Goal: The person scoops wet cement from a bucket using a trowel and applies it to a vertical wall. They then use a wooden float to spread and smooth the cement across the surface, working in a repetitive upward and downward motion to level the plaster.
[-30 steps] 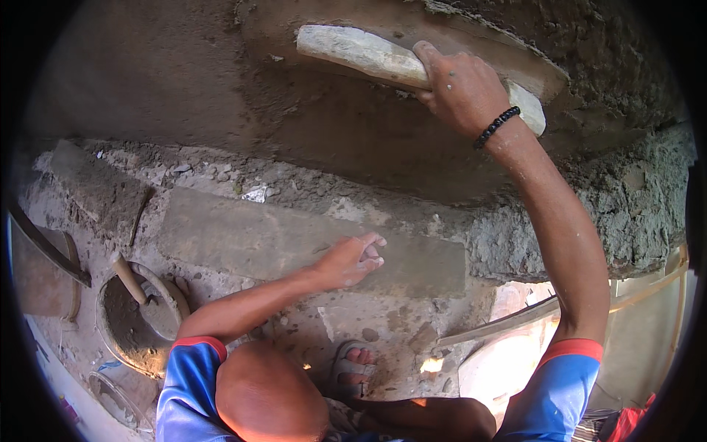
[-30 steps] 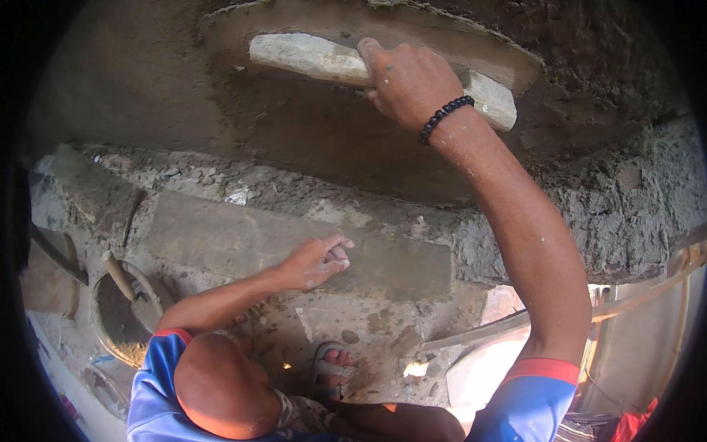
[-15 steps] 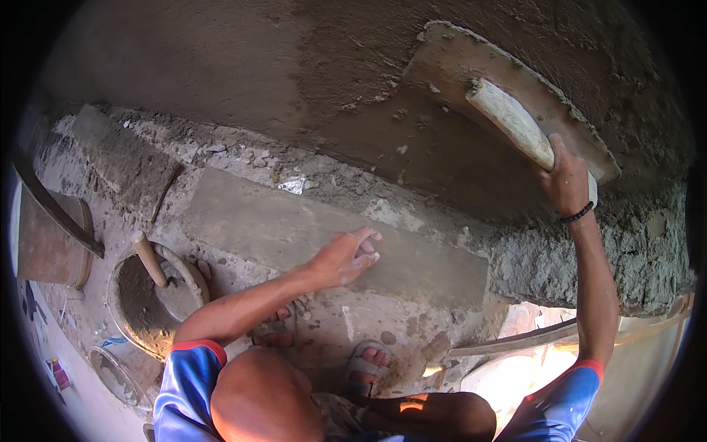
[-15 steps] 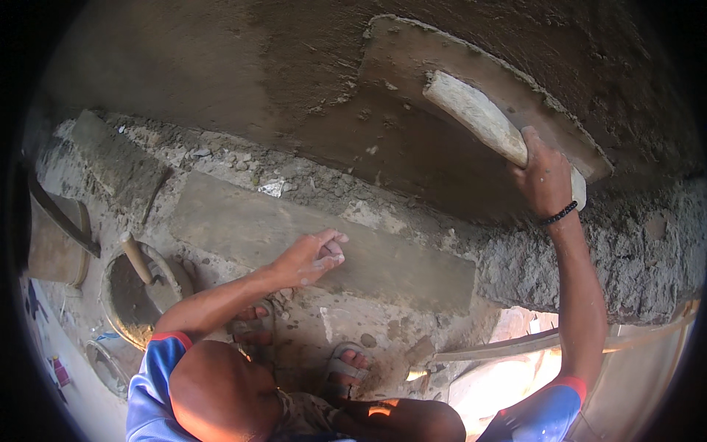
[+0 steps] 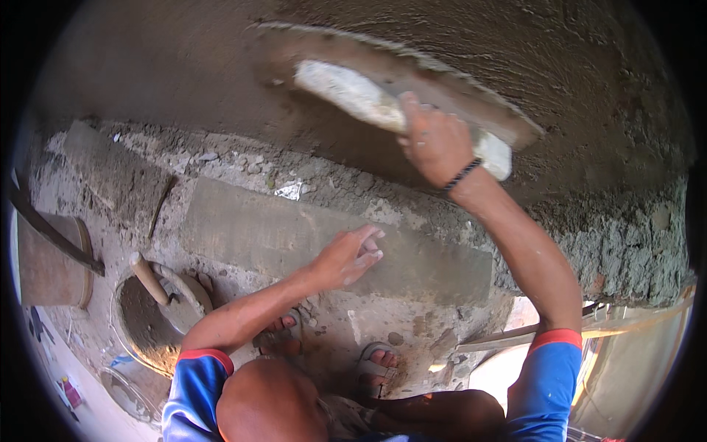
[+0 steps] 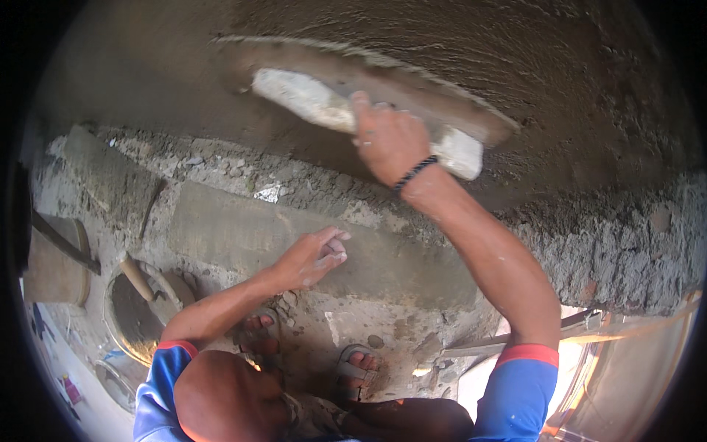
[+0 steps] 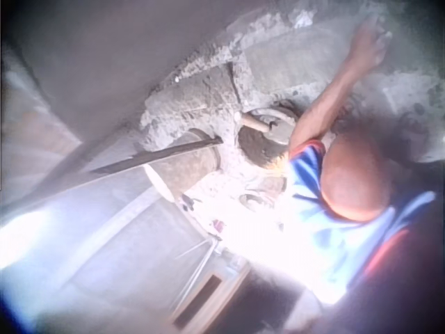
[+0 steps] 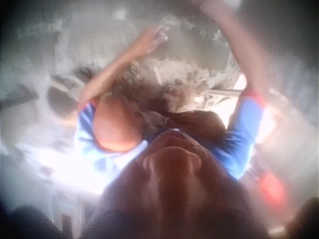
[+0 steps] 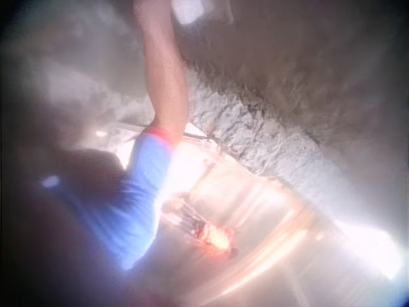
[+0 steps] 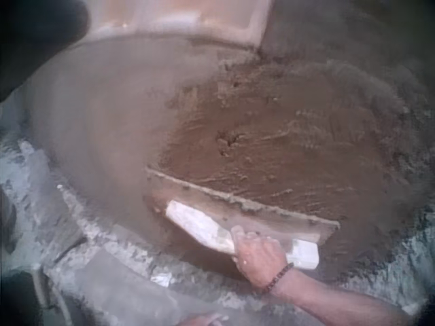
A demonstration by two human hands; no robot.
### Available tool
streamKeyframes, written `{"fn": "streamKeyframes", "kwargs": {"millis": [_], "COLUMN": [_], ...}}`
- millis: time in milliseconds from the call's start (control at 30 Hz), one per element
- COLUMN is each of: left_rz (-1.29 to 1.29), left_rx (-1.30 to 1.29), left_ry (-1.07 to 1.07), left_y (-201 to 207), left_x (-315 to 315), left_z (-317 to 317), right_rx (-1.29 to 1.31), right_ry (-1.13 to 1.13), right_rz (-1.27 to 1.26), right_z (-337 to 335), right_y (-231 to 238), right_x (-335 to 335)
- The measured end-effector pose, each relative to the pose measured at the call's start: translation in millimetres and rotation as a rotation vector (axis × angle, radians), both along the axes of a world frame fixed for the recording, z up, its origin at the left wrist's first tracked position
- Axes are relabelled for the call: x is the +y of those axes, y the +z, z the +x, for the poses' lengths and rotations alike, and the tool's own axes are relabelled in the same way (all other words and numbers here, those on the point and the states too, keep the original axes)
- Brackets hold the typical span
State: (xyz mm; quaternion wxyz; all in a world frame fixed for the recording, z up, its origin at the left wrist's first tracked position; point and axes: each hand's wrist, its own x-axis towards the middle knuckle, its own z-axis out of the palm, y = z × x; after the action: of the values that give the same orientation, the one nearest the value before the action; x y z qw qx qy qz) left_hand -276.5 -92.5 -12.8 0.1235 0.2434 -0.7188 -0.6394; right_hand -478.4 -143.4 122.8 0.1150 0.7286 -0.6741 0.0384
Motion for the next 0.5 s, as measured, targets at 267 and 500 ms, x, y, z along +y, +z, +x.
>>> {"fn": "streamKeyframes", "kwargs": {"millis": [267, 500], "left_rz": [0.046, -0.008], "left_rx": [-0.026, 0.037], "left_ry": [0.067, 0.086], "left_y": [8.0, 1.1], "left_x": [0.4, 6.7], "left_z": [0.9, 8.3], "right_rx": [-0.215, -0.087], "right_ry": [-0.060, -0.038], "right_rz": [0.092, 0.013], "right_z": [38.7, -19.0], "right_y": [-109.3, -99.5], "right_x": [-29.4, 17.7]}}
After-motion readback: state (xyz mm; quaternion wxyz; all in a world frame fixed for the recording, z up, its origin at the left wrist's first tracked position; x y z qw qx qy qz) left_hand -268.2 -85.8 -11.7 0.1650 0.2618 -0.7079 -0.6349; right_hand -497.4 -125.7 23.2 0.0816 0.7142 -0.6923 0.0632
